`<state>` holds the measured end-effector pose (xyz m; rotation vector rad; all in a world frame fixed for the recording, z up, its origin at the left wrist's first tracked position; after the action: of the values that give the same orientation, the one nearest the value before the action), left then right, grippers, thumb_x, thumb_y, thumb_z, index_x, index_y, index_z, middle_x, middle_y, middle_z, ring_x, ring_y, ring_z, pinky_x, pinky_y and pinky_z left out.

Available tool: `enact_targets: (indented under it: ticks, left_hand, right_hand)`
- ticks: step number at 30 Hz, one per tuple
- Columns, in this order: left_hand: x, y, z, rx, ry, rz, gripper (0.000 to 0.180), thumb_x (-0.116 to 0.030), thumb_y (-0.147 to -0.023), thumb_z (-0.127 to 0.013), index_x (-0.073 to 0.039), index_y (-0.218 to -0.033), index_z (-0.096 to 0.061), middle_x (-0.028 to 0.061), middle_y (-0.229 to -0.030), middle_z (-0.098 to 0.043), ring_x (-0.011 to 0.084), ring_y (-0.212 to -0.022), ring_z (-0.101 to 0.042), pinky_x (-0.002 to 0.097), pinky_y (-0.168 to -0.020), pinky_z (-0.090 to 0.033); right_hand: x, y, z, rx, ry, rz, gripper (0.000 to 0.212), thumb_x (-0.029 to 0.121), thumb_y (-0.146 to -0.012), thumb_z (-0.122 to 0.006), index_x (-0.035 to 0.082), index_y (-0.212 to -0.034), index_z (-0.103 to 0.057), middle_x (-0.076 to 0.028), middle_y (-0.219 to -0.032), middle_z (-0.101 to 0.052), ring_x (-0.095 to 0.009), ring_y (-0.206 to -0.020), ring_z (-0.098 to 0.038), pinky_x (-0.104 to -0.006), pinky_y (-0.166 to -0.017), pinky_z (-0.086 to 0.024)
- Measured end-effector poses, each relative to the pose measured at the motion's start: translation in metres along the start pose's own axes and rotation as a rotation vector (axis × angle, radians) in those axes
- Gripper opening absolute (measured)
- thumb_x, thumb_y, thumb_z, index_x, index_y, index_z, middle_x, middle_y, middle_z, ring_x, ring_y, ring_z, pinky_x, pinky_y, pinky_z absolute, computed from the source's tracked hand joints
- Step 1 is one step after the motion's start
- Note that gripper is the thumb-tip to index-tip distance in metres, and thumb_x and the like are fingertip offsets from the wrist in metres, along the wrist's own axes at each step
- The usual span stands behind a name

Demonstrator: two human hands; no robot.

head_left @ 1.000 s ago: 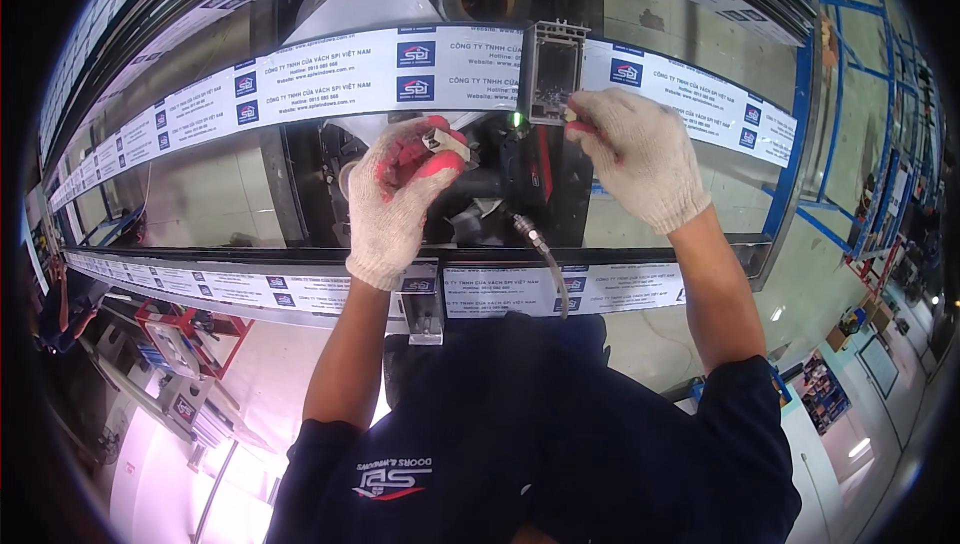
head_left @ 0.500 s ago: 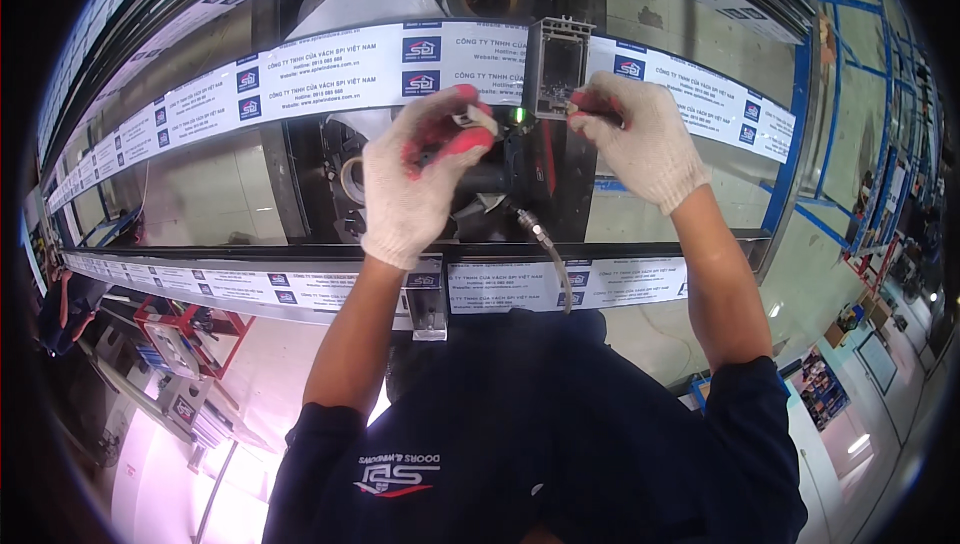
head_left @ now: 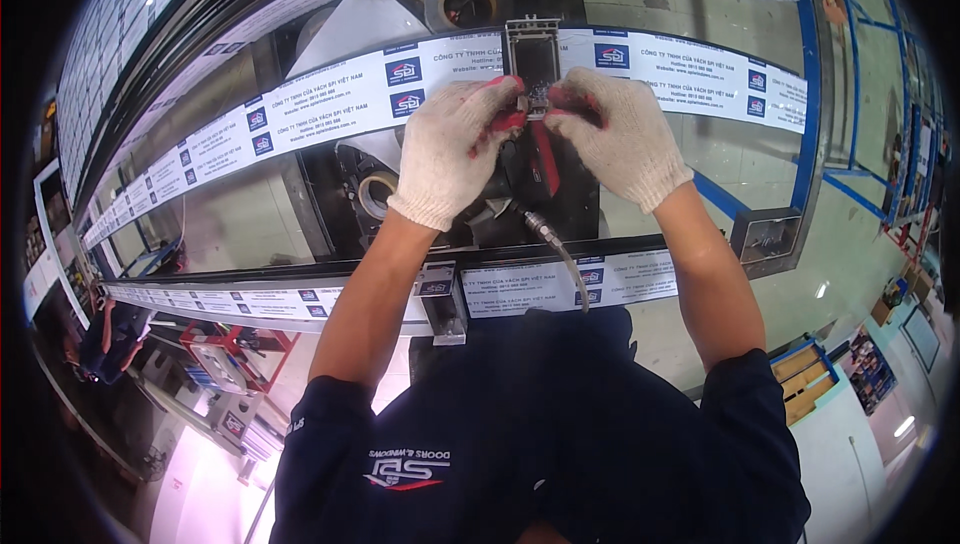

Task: Assemble and secure metal components for window frames using pneumatic tools and drills.

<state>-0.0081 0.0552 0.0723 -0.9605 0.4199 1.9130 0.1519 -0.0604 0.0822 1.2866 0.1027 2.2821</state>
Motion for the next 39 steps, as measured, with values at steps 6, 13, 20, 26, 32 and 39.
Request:
enact_targets:
  ticks: [6,13,20,26,32,39]
  left_hand:
    - [-0.022,-0.011,-0.005,0.123,-0.227,-0.143,0.046,-0.001,-0.083,-0.077,-0.003,-0.128,-0.071,0.0167,-0.115,-0.076,0.0393,-0.108,-0.070,0.0474,-0.094,-0.058]
    - [-0.026,-0.006,-0.013,0.150,-0.411,-0.272,0.045,-0.008,-0.084,-0.078,-0.003,-0.129,-0.070,0.0173,-0.115,-0.075,0.0383,-0.111,-0.070,0.0470,-0.096,-0.058]
    - [-0.027,-0.001,-0.012,0.100,-0.317,-0.183,0.043,-0.014,-0.085,-0.081,-0.005,-0.126,-0.072,0.0153,-0.114,-0.075,0.0363,-0.107,-0.072,0.0452,-0.092,-0.060]
    - [-0.032,-0.021,-0.005,0.143,-0.299,-0.148,0.027,-0.011,-0.089,-0.080,-0.006,-0.116,-0.077,0.0151,-0.109,-0.074,0.0379,-0.100,-0.072,0.0460,-0.082,-0.060]
    - [-0.019,-0.026,0.000,0.241,-0.034,0.081,0.023,-0.006,-0.090,-0.078,0.000,-0.112,-0.076,0.0188,-0.103,-0.073,0.0390,-0.095,-0.073,0.0424,-0.085,-0.058]
    - [-0.004,-0.021,0.000,0.187,0.071,0.066,0.019,-0.008,-0.090,-0.079,-0.003,-0.109,-0.077,0.0185,-0.102,-0.073,0.0381,-0.091,-0.072,0.0429,-0.083,-0.058]
  right_hand:
    - [-0.006,0.001,-0.001,-0.035,-0.018,0.039,0.023,0.022,-0.095,-0.078,0.003,-0.108,-0.074,-0.023,-0.095,-0.077,-0.044,-0.091,-0.074,-0.0484,-0.080,-0.059]
    - [-0.010,0.003,-0.002,-0.033,-0.026,0.049,0.029,0.019,-0.094,-0.079,0.001,-0.116,-0.075,-0.023,-0.103,-0.078,-0.041,-0.097,-0.077,-0.0425,-0.086,-0.060]
    - [-0.030,0.021,0.003,-0.080,-0.310,0.053,0.038,0.024,-0.101,-0.077,-0.005,-0.125,-0.074,-0.018,-0.107,-0.081,-0.021,-0.096,-0.078,-0.0352,-0.089,-0.060]
    - [-0.056,0.072,-0.013,-0.463,-0.273,-0.021,0.025,0.021,-0.100,-0.076,0.000,-0.114,-0.076,-0.020,-0.101,-0.077,-0.035,-0.090,-0.078,-0.0406,-0.081,-0.061]
    - [-0.014,0.096,-0.054,-0.354,-0.028,0.255,0.017,0.014,-0.095,-0.077,0.003,-0.108,-0.074,-0.015,-0.096,-0.073,-0.038,-0.086,-0.072,-0.0450,-0.076,-0.059]
    - [0.021,0.063,-0.130,0.013,0.422,0.303,0.029,0.032,-0.093,-0.075,0.007,-0.109,-0.073,-0.011,-0.106,-0.073,-0.030,-0.103,-0.070,-0.0472,-0.091,-0.050]
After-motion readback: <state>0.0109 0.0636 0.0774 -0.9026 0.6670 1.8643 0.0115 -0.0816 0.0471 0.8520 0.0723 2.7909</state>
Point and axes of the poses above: each hand's wrist, its own y-axis away from the middle knuckle, its own z-axis out of the back of the hand, x = y × z, the point moved 6 cm from there along -y, towards the middle knuckle
